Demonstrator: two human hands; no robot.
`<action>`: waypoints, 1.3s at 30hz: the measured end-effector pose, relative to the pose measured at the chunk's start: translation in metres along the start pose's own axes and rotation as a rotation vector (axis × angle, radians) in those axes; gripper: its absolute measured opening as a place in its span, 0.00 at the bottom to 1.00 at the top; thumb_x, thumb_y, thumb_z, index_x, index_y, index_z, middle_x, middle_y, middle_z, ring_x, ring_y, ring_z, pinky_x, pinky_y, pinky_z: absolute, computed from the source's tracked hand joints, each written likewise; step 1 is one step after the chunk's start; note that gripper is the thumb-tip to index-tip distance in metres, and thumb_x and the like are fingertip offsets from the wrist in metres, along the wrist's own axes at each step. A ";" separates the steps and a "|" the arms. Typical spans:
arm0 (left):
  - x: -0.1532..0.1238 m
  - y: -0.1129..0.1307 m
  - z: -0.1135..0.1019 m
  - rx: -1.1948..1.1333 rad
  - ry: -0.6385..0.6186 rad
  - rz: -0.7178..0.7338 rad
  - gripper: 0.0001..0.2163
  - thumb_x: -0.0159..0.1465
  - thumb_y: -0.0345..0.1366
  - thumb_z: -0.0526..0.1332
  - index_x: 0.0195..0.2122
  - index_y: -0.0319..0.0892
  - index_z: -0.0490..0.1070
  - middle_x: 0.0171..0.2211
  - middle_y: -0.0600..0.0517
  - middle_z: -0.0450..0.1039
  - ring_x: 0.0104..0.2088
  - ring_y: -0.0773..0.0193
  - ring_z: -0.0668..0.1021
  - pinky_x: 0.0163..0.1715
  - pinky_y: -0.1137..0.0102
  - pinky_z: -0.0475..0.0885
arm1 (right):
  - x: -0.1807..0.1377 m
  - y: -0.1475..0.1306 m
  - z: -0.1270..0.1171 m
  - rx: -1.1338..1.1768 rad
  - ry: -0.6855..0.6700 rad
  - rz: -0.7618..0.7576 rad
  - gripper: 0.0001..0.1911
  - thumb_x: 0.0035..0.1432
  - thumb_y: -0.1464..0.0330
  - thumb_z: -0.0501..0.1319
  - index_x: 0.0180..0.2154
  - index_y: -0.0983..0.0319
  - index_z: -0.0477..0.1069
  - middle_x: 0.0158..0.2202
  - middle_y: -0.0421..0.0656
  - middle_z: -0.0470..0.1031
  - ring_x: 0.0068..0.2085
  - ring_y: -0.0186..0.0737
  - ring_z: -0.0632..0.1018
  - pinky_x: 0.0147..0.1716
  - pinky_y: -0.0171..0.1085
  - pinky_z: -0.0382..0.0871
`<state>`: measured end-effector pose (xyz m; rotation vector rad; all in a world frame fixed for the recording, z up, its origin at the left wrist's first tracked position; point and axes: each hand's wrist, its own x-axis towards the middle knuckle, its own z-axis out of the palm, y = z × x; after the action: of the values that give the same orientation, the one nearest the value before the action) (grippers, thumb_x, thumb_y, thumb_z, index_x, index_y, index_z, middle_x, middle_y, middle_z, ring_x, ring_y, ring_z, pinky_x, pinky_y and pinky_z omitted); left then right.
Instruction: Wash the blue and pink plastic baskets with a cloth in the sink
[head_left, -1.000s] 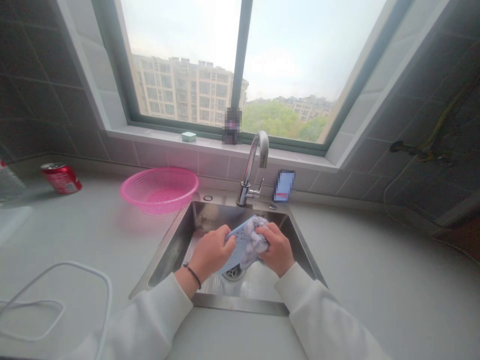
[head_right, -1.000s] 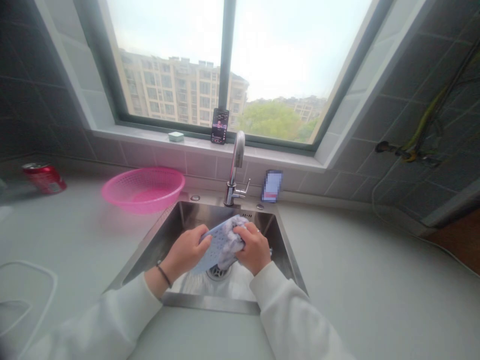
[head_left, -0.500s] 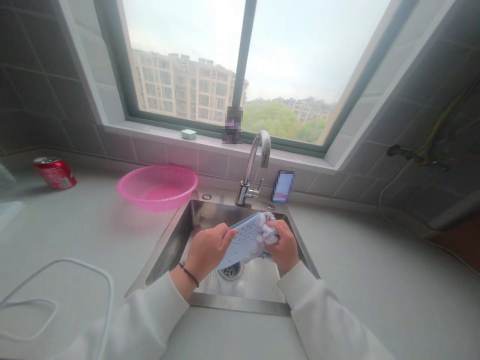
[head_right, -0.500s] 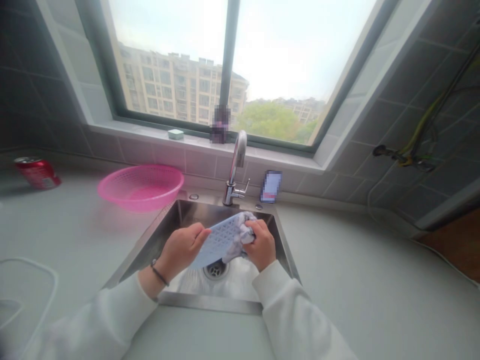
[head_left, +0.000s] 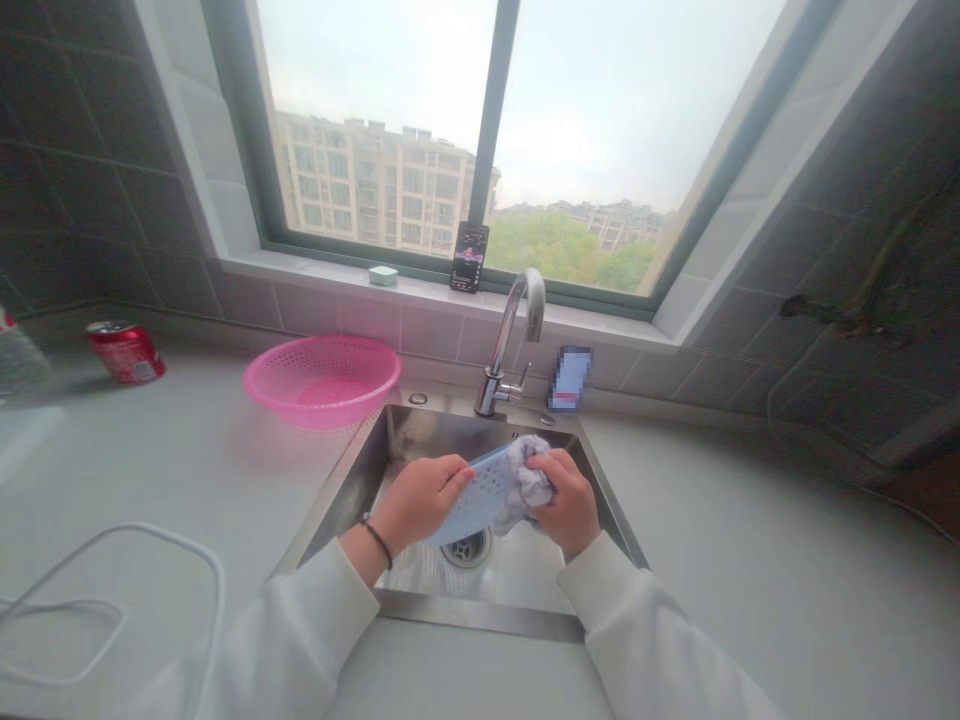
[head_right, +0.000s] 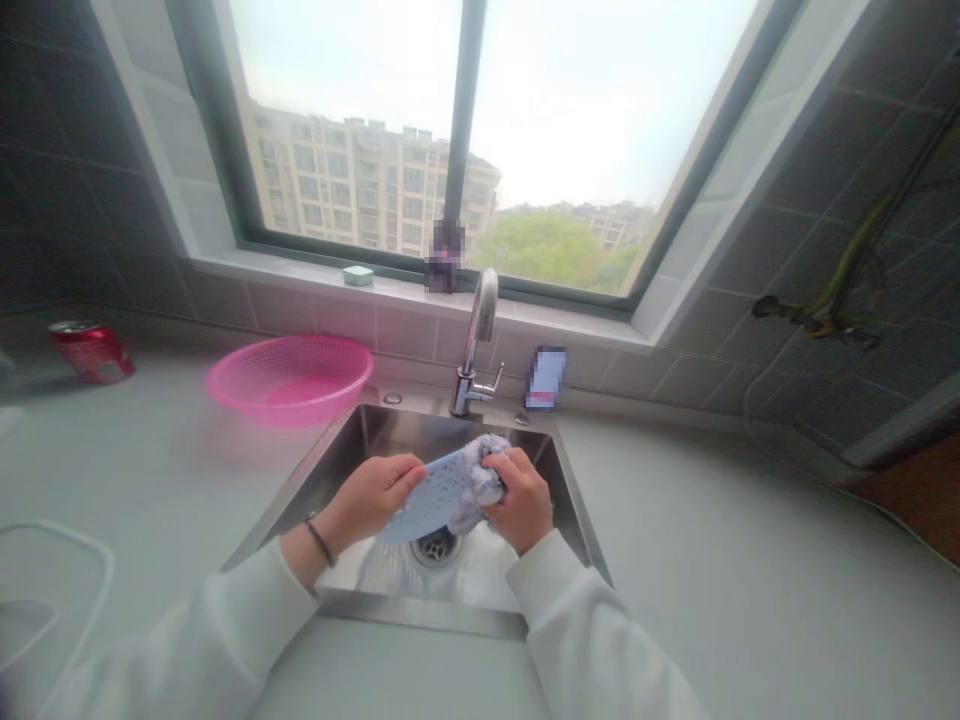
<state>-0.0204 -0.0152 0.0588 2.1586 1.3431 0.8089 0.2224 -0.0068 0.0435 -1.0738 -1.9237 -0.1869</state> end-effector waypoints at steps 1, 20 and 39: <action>0.000 -0.001 -0.001 -0.032 -0.015 0.019 0.16 0.72 0.43 0.50 0.36 0.44 0.74 0.31 0.50 0.78 0.32 0.59 0.78 0.31 0.70 0.61 | 0.000 0.002 0.000 -0.002 0.002 0.008 0.09 0.52 0.71 0.63 0.38 0.58 0.76 0.36 0.44 0.77 0.37 0.44 0.81 0.36 0.39 0.77; -0.007 0.009 0.011 0.161 0.160 -0.172 0.18 0.72 0.47 0.48 0.28 0.45 0.63 0.23 0.53 0.69 0.26 0.60 0.73 0.28 0.69 0.52 | -0.007 -0.028 0.004 0.075 0.020 -0.100 0.08 0.54 0.68 0.64 0.38 0.59 0.76 0.37 0.46 0.75 0.37 0.45 0.80 0.36 0.40 0.76; -0.004 0.006 0.005 -0.059 0.045 -0.021 0.15 0.71 0.44 0.52 0.41 0.46 0.78 0.37 0.51 0.82 0.38 0.58 0.81 0.38 0.69 0.66 | -0.009 -0.028 0.002 0.099 -0.074 -0.195 0.06 0.53 0.69 0.65 0.36 0.57 0.75 0.37 0.45 0.77 0.35 0.41 0.79 0.34 0.36 0.75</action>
<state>-0.0143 -0.0219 0.0585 2.0887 1.3448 0.8826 0.2020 -0.0281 0.0433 -0.8385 -2.0820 -0.1599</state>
